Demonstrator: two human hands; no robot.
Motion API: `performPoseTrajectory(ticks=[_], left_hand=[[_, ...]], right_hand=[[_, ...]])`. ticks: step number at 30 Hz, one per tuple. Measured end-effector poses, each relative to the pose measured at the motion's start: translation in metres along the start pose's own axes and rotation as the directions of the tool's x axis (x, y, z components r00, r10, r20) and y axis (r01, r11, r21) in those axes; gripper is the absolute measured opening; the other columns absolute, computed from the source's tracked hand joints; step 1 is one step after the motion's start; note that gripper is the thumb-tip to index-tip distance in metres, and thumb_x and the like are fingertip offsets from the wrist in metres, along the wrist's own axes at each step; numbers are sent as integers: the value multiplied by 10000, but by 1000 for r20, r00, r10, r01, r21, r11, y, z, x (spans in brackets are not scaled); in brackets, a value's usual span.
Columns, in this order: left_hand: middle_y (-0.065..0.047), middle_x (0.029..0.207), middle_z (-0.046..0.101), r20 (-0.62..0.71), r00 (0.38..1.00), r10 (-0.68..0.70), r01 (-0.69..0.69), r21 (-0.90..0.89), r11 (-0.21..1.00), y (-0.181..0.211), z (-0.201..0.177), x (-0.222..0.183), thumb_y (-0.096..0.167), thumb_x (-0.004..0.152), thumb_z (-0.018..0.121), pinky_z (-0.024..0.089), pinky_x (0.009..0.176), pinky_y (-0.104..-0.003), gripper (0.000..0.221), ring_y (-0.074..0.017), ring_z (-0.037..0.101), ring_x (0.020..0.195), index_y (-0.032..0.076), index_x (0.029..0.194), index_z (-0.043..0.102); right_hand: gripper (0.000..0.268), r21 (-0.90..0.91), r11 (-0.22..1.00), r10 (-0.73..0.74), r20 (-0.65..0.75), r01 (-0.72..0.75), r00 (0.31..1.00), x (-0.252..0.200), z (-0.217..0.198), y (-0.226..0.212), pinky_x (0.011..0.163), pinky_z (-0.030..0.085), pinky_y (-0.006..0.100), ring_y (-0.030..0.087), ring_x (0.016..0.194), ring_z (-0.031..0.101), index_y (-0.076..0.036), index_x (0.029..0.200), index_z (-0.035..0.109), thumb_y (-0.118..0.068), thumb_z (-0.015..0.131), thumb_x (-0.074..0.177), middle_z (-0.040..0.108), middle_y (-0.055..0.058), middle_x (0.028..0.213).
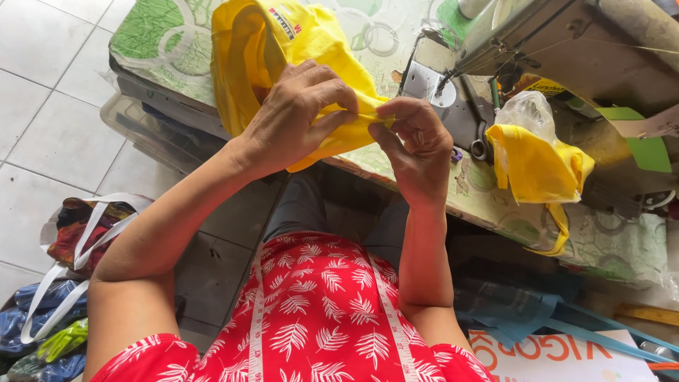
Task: A worker performs a final inspection on a yellow garment, measuring dimensions with a tape and trimming loose threads at a sewing station.
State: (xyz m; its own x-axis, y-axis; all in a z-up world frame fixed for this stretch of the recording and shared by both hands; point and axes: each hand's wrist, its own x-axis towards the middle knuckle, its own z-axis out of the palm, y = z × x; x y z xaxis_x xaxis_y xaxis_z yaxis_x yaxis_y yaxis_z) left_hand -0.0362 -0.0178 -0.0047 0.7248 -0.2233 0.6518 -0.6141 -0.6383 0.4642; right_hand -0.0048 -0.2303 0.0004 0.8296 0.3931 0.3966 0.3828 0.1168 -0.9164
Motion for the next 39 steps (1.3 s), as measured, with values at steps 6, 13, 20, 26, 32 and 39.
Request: performPoseTrajectory(ticks=[6,13,20,26,32,39], left_hand=[[-101,857,505,-63,992,106,-98,109,989,16,-3,5,-28,1102,529,404,855,-439,108,-291,489,769,20,1008,509],[-147,814,495,145,989,36,-50,97,994,13,-29,19,-86,1087,521,406,557,-432,86,-280,449,630,-29,1036,483],[-152,928,665,132,986,102,-104,12,994,8,-33,26,-16,1050,659,494,699,-425,73,-323,638,816,-5,1100,608],[-154,984,699,144,984,102,-114,76,991,-7,-31,9,26,1071,676,531,775,-434,58,-331,659,879,-15,1097,645],[-139,953,686,82,984,157,-159,12,987,0,-32,9,52,1091,664,527,790,-429,93,-321,643,827,-18,1114,606],[-146,931,679,93,986,135,-144,96,985,-16,-32,-7,-57,1004,754,551,755,-424,132,-324,657,851,-26,1063,640]], right_hand=[[214,-133,991,11,-7,-11,1000,3,3,0,816,504,183,45,847,535,-79,1109,674,57,744,959,603,-34,951],[267,-365,926,-57,122,98,991,16,-4,-1,842,570,245,100,834,625,-106,1118,661,43,768,925,591,28,1067],[168,-432,868,-208,133,245,969,22,5,-17,845,570,295,177,920,645,-73,1055,639,5,758,967,629,86,1089],[186,-208,970,-96,150,126,984,21,-6,-17,938,538,292,169,968,620,-78,987,527,53,655,1010,608,71,1003],[205,-409,861,-198,277,302,940,26,-1,-14,916,581,346,232,1036,665,-51,1167,624,-54,748,1003,645,118,1165],[120,-425,876,-193,122,227,973,14,-6,-10,808,545,269,151,849,646,-52,982,716,29,799,950,684,57,930]])
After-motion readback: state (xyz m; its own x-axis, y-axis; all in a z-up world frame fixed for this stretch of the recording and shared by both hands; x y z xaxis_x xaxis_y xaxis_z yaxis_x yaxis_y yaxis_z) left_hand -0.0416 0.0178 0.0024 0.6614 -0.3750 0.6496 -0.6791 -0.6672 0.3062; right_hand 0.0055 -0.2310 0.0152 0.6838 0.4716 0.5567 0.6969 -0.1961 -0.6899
